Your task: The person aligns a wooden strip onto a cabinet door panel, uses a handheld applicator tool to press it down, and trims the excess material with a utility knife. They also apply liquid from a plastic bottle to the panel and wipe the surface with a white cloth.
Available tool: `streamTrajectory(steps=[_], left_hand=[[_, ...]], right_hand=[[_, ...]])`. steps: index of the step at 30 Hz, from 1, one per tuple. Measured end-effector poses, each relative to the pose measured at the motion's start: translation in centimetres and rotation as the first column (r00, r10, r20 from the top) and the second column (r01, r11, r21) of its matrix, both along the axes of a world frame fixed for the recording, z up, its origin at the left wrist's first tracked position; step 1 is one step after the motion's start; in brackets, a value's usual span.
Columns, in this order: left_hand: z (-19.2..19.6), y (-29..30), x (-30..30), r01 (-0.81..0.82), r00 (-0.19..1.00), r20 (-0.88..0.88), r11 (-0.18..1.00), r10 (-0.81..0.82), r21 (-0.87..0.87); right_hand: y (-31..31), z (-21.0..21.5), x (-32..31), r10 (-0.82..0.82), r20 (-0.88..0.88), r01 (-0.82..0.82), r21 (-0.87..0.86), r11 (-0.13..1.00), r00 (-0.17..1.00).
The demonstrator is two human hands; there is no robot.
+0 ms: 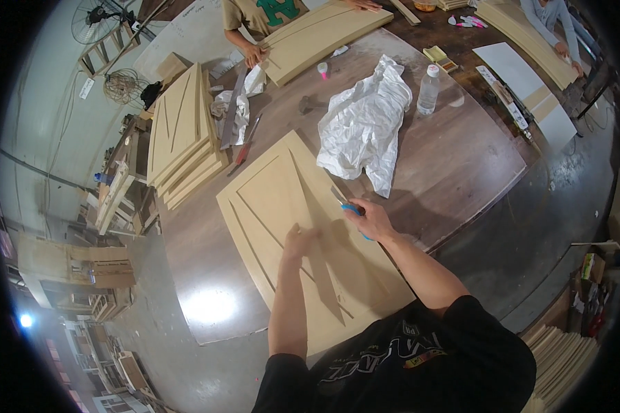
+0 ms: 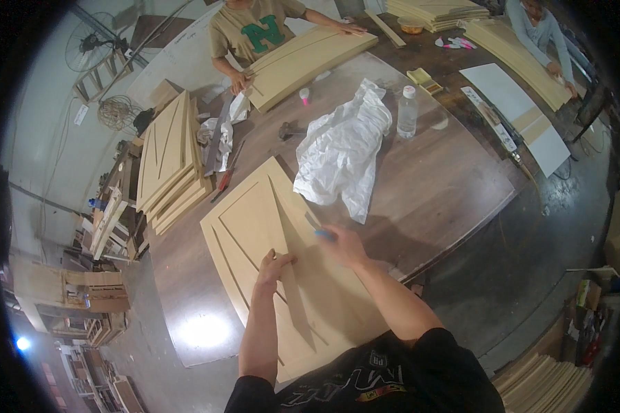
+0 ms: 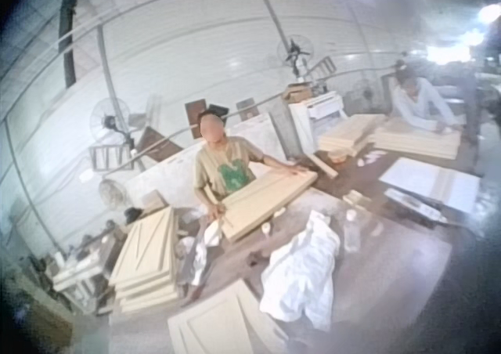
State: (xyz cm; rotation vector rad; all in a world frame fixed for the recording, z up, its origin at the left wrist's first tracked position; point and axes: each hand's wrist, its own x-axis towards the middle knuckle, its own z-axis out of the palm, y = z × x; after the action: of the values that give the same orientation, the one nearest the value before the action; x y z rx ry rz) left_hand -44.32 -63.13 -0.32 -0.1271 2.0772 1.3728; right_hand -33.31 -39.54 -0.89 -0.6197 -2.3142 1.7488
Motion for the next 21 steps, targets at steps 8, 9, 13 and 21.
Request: streamTrajectory(steps=[8,9,13,21], left_hand=[[-1.0,0.5,0.5,-0.109,0.991,-0.088,0.992,0.103,-0.062],[0.4,1.8,0.7,-0.063,0.995,-0.085,0.992,0.054,-0.106],[4.6,4.0,1.6,-0.021,0.974,-0.217,0.928,-0.065,-0.372],[5.3,6.3,3.1,-0.069,0.953,-0.266,0.749,-0.146,-0.659]], right_hand=[[3.1,-0.6,2.8,-0.165,-0.005,0.149,-0.407,0.901,0.986],[5.1,-0.1,4.1,-0.228,0.012,0.213,-0.410,0.887,0.974],[13.4,-1.3,7.0,-0.293,0.113,0.314,-0.358,0.879,0.949],[31.6,-1.0,3.5,-0.353,-0.144,0.371,0.553,0.746,0.924]])
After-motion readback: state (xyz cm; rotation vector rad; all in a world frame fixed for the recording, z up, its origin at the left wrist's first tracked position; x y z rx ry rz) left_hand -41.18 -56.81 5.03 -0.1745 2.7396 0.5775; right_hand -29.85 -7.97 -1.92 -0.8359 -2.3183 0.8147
